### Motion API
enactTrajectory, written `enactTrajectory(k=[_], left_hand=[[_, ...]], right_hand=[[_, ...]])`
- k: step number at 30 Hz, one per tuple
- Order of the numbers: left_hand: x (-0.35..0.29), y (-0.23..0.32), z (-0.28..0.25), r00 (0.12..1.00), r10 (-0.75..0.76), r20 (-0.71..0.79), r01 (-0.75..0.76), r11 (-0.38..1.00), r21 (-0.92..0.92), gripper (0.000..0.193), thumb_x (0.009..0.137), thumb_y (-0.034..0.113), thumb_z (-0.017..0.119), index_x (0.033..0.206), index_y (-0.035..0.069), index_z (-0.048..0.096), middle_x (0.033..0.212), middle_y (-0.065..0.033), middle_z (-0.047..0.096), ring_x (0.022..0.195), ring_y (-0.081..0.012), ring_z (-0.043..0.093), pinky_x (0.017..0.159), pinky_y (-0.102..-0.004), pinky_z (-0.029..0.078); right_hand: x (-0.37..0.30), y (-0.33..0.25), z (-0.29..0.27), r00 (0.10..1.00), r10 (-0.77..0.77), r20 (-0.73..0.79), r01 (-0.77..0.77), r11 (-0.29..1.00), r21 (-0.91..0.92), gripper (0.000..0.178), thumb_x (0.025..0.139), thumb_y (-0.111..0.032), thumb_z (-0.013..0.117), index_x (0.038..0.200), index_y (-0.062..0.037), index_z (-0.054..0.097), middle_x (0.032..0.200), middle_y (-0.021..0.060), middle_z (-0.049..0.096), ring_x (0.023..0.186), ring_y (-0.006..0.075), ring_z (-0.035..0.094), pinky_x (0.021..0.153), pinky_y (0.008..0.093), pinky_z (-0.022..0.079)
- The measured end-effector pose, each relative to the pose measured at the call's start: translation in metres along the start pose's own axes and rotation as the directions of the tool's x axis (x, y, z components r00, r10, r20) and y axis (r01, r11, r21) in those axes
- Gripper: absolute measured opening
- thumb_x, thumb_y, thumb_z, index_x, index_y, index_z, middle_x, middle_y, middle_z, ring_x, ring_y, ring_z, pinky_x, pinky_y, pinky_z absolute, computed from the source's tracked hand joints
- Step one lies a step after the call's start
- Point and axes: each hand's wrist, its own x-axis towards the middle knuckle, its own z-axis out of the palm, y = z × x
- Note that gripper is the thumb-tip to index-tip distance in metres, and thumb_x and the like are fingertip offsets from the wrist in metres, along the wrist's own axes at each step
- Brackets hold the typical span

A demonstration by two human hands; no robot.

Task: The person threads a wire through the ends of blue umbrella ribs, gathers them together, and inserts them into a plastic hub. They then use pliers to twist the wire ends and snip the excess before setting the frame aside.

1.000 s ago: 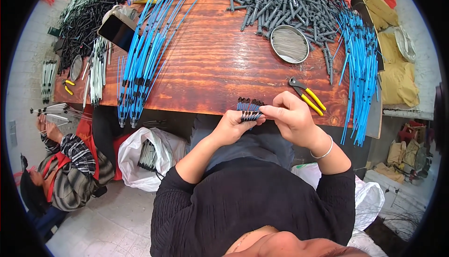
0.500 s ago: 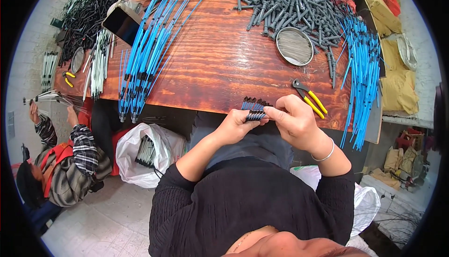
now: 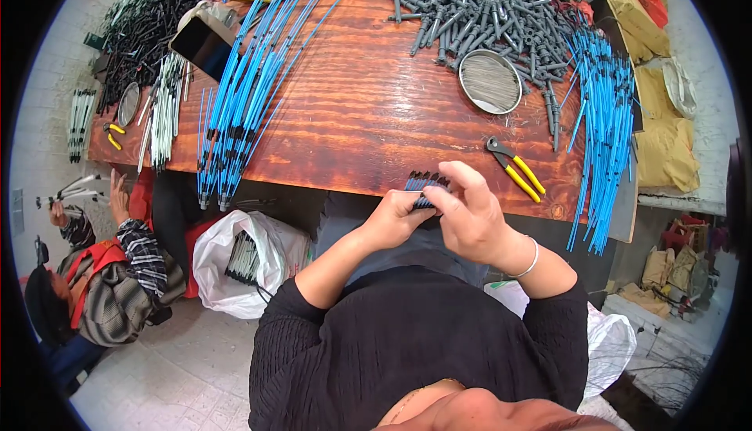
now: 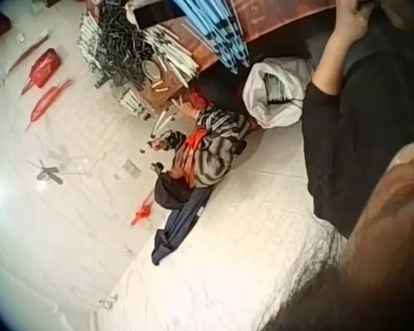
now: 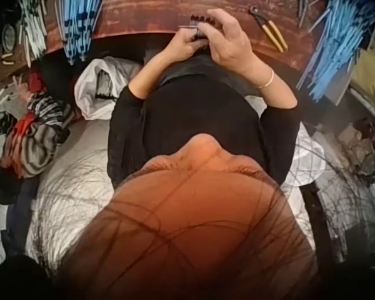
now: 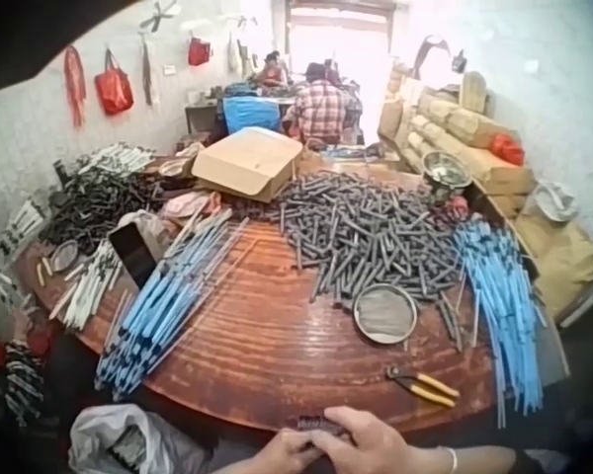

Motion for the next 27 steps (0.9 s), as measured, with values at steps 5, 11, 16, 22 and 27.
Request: enactTrajectory(k=[5,11,16,22,27], left_hand=[[-0.019,0.011,0.004,0.999,0.049,0.002,-0.048,0.985,-0.167,0.017,0.083,0.000,0.056,0.099,0.000,0.063,0.087,-0.0081,0.067,0.086,-0.0155,0.063,0.078,-0.0284,0.049],[-0.019,-0.003,0.008,0.999,0.044,-0.024,-0.046,0.992,-0.117,0.017,0.083,-0.003,0.053,0.096,-0.001,0.065,0.091,-0.0083,0.067,0.087,-0.0170,0.062,0.080,-0.0292,0.048],[-0.025,0.003,0.010,0.998,0.061,-0.009,-0.062,0.990,-0.123,0.022,0.083,-0.003,0.054,0.103,0.000,0.063,0.098,-0.0103,0.066,0.095,-0.0179,0.061,0.083,-0.0293,0.047],[-0.014,0.002,0.003,0.998,0.069,0.015,-0.063,0.971,-0.232,0.029,0.091,0.012,0.047,0.112,-0.004,0.058,0.109,-0.0157,0.062,0.102,-0.0229,0.059,0.089,-0.0322,0.044],[-0.007,-0.008,-0.005,0.995,0.007,0.096,0.048,0.830,-0.555,0.054,0.096,0.033,0.026,0.112,-0.010,0.055,0.113,-0.0203,0.059,0.106,-0.0274,0.057,0.093,-0.0360,0.042]], right_hand=[[0.031,0.072,-0.027,0.972,-0.037,-0.230,-0.049,0.932,-0.360,0.015,0.066,-0.001,0.062,0.080,-0.0020,0.057,0.088,0.0120,0.054,0.083,0.0270,0.053,0.068,0.0394,0.045],[0.006,0.217,-0.002,0.939,0.339,0.057,-0.223,0.727,-0.650,0.008,0.070,-0.012,0.059,0.066,-0.0054,0.061,0.079,0.0109,0.057,0.082,0.0297,0.056,0.068,0.0400,0.047],[0.011,0.220,0.001,0.933,0.333,0.138,-0.164,0.733,-0.660,0.010,0.070,-0.013,0.058,0.067,-0.0041,0.060,0.076,0.0115,0.056,0.078,0.0301,0.057,0.066,0.0402,0.048],[0.017,0.203,-0.006,0.888,0.459,0.032,-0.354,0.725,-0.590,0.010,0.070,-0.013,0.059,0.068,-0.0037,0.059,0.079,0.0122,0.058,0.074,0.0321,0.059,0.064,0.0426,0.049],[0.015,0.214,0.001,0.866,0.499,0.008,-0.388,0.685,-0.617,0.009,0.070,-0.013,0.058,0.069,-0.0038,0.058,0.080,0.0131,0.060,0.073,0.0333,0.060,0.064,0.0434,0.049]])
